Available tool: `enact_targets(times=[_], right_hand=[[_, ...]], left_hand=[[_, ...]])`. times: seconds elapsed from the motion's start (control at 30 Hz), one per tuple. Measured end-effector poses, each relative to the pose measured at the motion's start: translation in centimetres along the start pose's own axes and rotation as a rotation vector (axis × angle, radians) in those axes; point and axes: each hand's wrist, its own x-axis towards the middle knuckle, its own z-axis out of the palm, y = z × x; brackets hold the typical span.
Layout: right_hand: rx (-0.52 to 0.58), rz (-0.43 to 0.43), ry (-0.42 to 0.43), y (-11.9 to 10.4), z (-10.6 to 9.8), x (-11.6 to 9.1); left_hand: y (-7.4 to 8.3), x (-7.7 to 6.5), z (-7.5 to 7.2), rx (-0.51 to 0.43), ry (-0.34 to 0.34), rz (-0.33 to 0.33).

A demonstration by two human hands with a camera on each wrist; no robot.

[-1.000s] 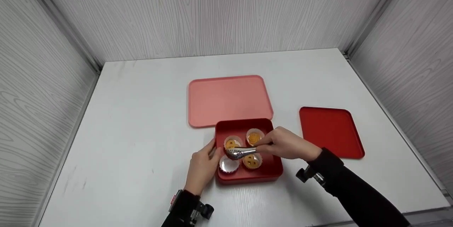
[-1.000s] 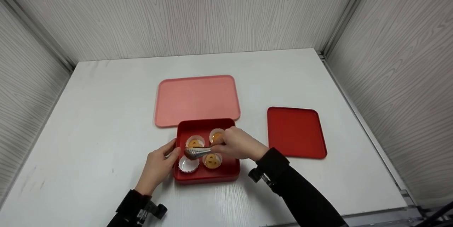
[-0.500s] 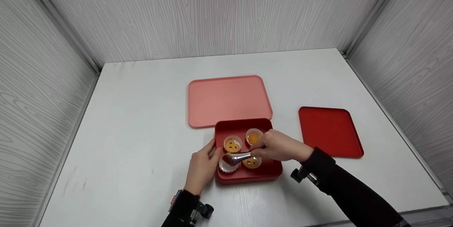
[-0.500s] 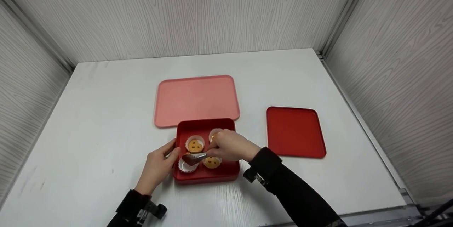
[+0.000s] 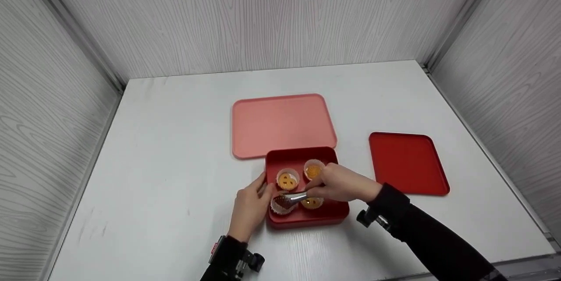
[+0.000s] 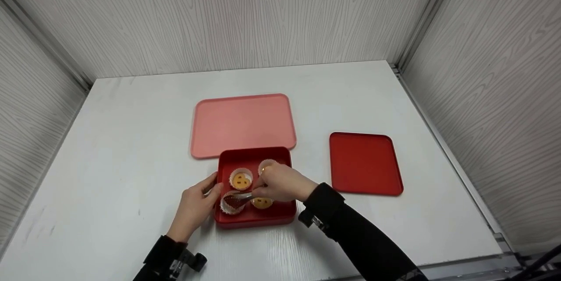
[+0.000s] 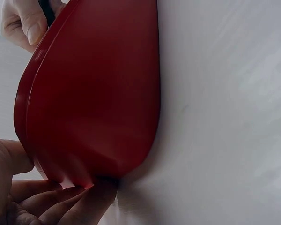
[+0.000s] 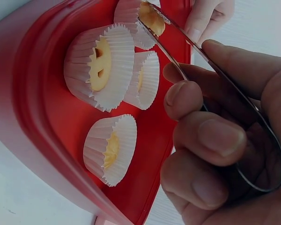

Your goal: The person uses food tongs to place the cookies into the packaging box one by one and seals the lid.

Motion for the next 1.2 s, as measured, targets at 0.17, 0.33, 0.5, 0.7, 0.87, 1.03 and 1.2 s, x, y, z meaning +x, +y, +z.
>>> enact_targets(times=[0.17, 0.33, 0.5, 0.7, 0.87, 1.03, 1.2], right_hand=[[0.002, -0.007, 0.001, 0.1, -0.1, 0.0], [-0.001, -0.032, 0.027, 0.5, -0.3, -0.1], [0.016, -0.041, 0.02, 0.6, -0.3, -0.1], [0.032, -0.047, 0.014, 0.7, -0.2, -0.1], [0.067, -0.025, 0.004, 0.7, -0.2, -0.1], [0.102, 0.003, -0.01, 0.7, -0.1, -0.1], [0.098, 0.016, -0.015, 1.0, -0.1, 0.0]], left_hand=[[0.0, 0.0, 0.0, -0.002, 0.002, 0.009], [0.0, -0.1, -0.1, 0.008, 0.002, 0.014], [0.0, 0.0, -0.2, 0.008, -0.005, 0.008], [-0.1, -0.1, -0.1, 0.009, -0.005, 0.0], [-0.1, -0.1, -0.1, 0.011, 0.001, 0.004], [-0.2, -0.1, -0.2, 0.014, 0.005, 0.016], [-0.1, -0.2, -0.2, 0.008, 0.001, 0.002]])
